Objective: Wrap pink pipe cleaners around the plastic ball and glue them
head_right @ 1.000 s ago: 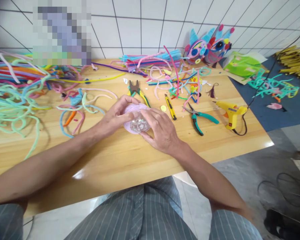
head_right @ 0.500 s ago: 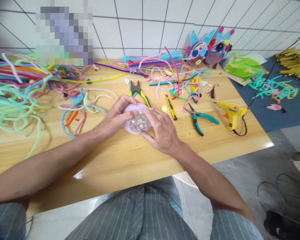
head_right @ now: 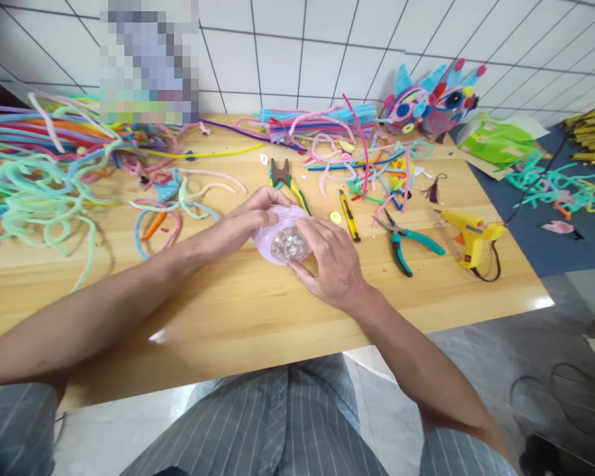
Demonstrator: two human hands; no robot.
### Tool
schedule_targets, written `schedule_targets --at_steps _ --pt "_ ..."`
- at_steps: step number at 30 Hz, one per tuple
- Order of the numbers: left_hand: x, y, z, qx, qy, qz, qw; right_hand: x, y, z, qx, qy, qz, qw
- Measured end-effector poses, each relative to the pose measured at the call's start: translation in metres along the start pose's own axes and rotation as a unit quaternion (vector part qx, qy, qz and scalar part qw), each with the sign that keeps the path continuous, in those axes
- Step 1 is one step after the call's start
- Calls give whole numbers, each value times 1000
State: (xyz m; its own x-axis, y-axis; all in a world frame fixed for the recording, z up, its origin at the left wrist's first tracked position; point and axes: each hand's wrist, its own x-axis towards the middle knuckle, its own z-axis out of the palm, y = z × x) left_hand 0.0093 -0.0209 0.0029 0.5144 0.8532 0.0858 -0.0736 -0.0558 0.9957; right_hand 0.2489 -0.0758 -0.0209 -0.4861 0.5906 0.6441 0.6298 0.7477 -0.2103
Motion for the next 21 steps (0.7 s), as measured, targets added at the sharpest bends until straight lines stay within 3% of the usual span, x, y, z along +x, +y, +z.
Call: schedule_targets --at_steps 5,11,21 --pt "1 1 -15 -4 -94 -33 995 2 0 0 -4 -1 6 1000" --pt "0 4 -13 -19 -103 -24 994 3 -1 1 -18 24 -37 999" --pt "2 5 -8 -13 -97 -15 995 4 -2 -5 -38 -13 -43 998"
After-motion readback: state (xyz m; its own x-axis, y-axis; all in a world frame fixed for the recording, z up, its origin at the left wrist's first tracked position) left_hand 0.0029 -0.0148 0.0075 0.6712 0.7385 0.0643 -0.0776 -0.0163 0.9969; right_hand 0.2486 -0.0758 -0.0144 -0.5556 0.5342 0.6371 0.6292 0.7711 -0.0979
